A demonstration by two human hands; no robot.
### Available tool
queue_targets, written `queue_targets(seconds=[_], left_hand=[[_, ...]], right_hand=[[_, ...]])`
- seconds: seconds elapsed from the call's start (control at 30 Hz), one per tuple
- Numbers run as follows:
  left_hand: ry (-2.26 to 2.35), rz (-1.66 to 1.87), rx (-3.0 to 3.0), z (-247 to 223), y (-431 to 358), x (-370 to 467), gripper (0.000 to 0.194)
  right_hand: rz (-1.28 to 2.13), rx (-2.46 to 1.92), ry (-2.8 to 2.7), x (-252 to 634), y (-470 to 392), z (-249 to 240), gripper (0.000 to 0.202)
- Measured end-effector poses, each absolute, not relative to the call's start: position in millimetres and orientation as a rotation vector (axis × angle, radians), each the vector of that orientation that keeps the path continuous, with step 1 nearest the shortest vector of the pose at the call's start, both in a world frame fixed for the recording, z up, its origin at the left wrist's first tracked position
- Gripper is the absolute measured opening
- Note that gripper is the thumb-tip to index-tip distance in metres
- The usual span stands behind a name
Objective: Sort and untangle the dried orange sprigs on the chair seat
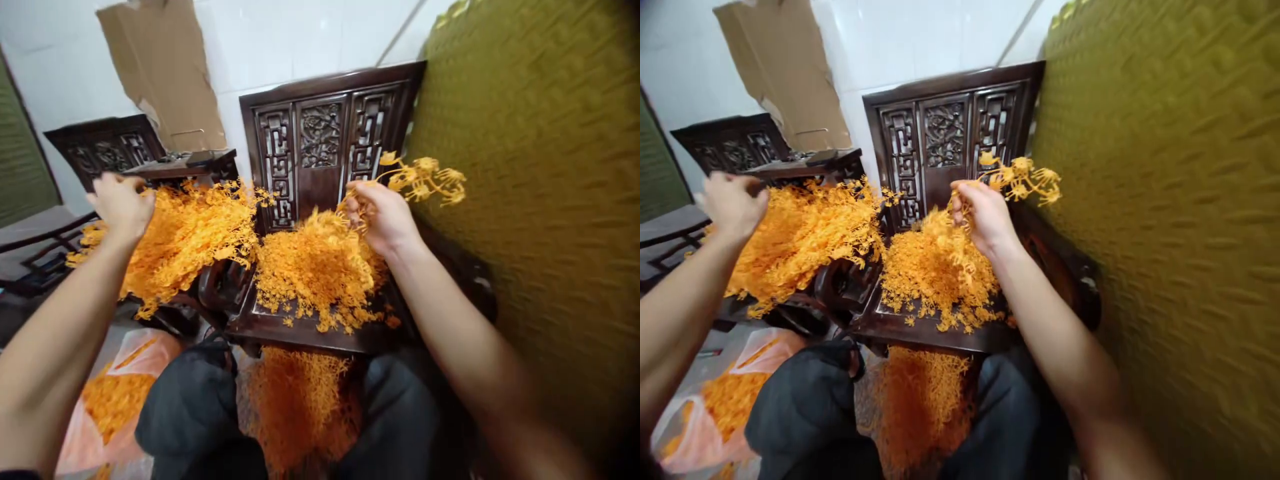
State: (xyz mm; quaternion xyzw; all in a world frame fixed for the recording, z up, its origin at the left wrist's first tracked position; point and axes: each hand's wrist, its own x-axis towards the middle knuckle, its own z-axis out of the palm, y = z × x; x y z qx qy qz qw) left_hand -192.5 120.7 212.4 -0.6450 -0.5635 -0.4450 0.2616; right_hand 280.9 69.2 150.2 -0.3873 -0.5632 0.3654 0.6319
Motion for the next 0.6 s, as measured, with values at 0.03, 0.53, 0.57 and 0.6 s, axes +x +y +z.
queue_targets(seconds=[0.03, 0.53, 0.57, 0.6], left_hand=[[-1.492, -1.193, -1.736, 212.5, 107.0, -166.2, 0.04], [-1.418, -0.287, -3.199, 193.6, 16.2, 25.9, 0.033], [-1.378, -0.221, -3.135, 200.9, 18.5, 19.3, 0.031], [-1.339, -0.17, -3.05, 206.9, 20.5, 14.1, 0.029]], right_hand=[[0.91, -0.866, -1.286, 278.3, 62.9, 143.7, 0.034], [1.811, -0.683, -1.281, 275.1, -15.7, 120.3, 0.034], [1.821, -0.688, -1.292, 274.6, -17.5, 119.4, 0.034], [1.824, -0.691, -1.291, 273.3, -18.3, 118.8, 0.035]])
